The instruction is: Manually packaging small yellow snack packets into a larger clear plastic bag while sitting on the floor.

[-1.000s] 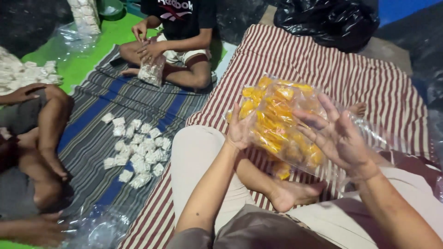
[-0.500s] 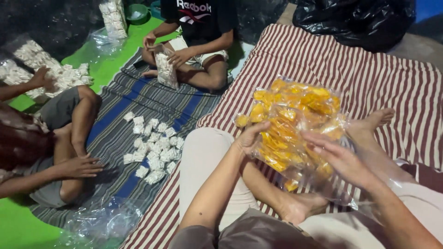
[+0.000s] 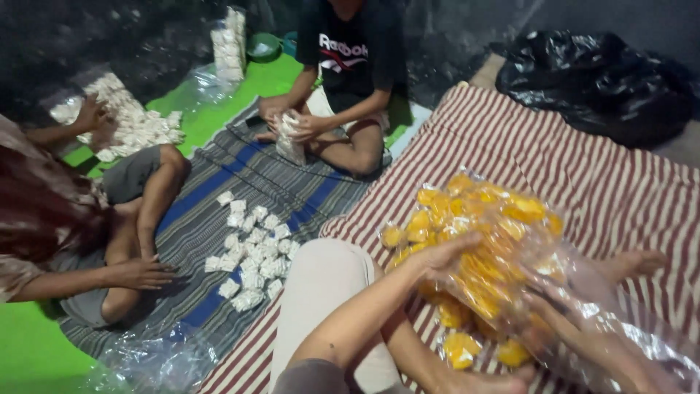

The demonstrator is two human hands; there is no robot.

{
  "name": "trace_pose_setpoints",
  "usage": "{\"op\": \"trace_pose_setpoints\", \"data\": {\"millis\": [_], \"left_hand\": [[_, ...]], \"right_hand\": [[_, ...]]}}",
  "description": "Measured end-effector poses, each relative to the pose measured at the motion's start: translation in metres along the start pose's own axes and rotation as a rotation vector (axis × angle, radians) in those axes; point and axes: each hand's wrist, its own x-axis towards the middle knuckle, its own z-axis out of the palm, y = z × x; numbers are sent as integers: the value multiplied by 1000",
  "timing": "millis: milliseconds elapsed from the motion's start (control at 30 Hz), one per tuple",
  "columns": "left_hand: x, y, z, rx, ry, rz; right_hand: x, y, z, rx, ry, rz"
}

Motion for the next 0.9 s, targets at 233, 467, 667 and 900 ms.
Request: {"op": "trace_pose_setpoints", "data": {"millis": [233,467,667,900], "left_hand": [[15,-49,-12,-107,-60,-163],[23,-53,-12,-111,-41,-194],[10,-50,-11,-1,0,-274],[30,-58,-19,15,-12,-236]], "right_hand": [[17,108,-54,-187,-4,-604],[55,150,13,284,-285,-408],[142,217,40,543,-588,-352],[100,173,32,888,-922,-249]]}}
